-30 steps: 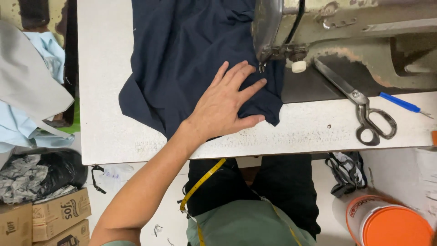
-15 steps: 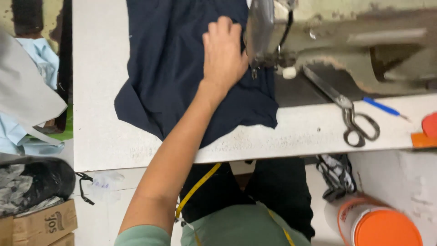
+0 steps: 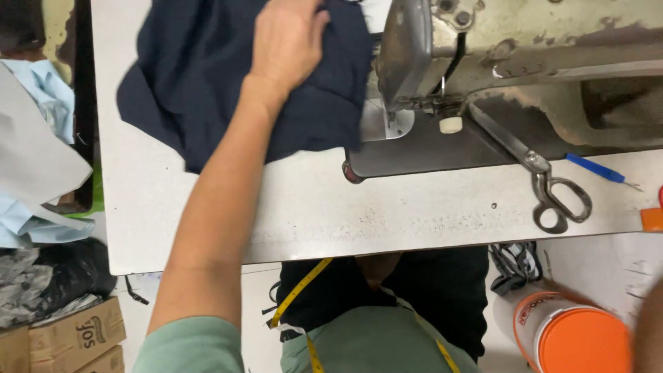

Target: Repairing the waistband of navy blue shorts using a measuring tape and an industrial sewing machine.

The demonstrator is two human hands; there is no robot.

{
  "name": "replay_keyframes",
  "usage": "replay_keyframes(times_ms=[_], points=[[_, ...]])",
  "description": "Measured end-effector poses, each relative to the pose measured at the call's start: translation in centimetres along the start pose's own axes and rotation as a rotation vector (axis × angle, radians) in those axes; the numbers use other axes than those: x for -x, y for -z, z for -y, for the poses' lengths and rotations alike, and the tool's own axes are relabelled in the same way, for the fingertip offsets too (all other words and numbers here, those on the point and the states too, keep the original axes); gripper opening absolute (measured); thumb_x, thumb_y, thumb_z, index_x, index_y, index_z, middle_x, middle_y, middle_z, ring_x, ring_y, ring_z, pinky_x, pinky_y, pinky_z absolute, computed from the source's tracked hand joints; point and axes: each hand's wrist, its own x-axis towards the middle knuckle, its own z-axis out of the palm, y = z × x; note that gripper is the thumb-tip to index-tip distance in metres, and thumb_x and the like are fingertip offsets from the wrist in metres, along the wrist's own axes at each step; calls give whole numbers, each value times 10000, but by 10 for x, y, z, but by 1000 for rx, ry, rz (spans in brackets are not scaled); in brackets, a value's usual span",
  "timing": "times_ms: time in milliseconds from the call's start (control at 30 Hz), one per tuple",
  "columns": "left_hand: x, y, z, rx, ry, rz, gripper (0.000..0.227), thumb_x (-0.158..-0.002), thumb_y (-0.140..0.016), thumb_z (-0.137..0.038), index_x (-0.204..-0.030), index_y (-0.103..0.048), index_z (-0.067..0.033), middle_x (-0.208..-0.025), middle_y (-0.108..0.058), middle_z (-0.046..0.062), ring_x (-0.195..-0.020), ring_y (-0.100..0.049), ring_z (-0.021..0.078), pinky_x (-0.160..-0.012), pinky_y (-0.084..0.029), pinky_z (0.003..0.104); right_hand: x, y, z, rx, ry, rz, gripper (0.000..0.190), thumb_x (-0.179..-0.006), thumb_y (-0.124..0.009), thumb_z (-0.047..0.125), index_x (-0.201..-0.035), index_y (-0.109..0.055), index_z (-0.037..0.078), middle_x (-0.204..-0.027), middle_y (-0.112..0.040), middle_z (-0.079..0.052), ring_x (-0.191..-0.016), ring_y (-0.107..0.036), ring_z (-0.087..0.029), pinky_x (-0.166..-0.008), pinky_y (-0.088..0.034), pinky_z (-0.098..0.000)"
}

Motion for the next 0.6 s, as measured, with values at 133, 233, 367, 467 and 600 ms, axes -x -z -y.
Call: replay_keyframes(times_ms=[133, 233, 367, 467, 600], points=[[32, 52, 9, 90, -20, -70, 125, -924, -604, -37, -1020, -525, -27, -906, -610, 197, -813, -600, 452, -706, -454, 519, -115, -107, 107, -103, 43, -83, 130, -994, -574, 31, -888, -518, 80, -912, -703, -168, -942, -728, -460, -914, -550, -578], [63, 70, 9, 130, 45, -225, 96, -947, -497, -23, -1033, -515, 15, -908, -537, 188, -779, -567, 417, -709, -457, 503, -156, -177, 148, -67, -167, 206, 290, -1026, -573, 57, -1277, -701, -11, -1380, -655, -152, -1196, -704, -264, -886, -596, -359], [75, 80, 5, 105, 104, -354, 165, -1013, -447, -77, -1098, -550, 20, -978, -572, 185, -853, -621, 414, -770, -496, 483, -159, -234, 127, -50, -476, 471, 310, -1082, -499, 361, -1195, -478, 73, -1216, -477, -79, -997, -556, -301, -607, -459, -521], [72, 79, 5, 107, 182, -302, 17, -954, -514, -67, -951, -510, -51, -843, -563, 119, -722, -586, 370, -657, -457, 472, -151, -244, 120, -126, -373, 255, 349, -1021, -615, 162, -721, -445, 108, -708, -441, -16, -603, -437, -212, -490, -297, -407], [67, 58, 35, 27, 578, -233, 55, -883, -593, -98, -908, -546, -84, -810, -696, 201, -776, -654, 494, -659, -447, 605, -148, -233, 122, -376, -420, 99, 433, -829, -549, -73, -588, -234, 102, -564, -189, 17, -553, -183, -112, -530, -131, -327]])
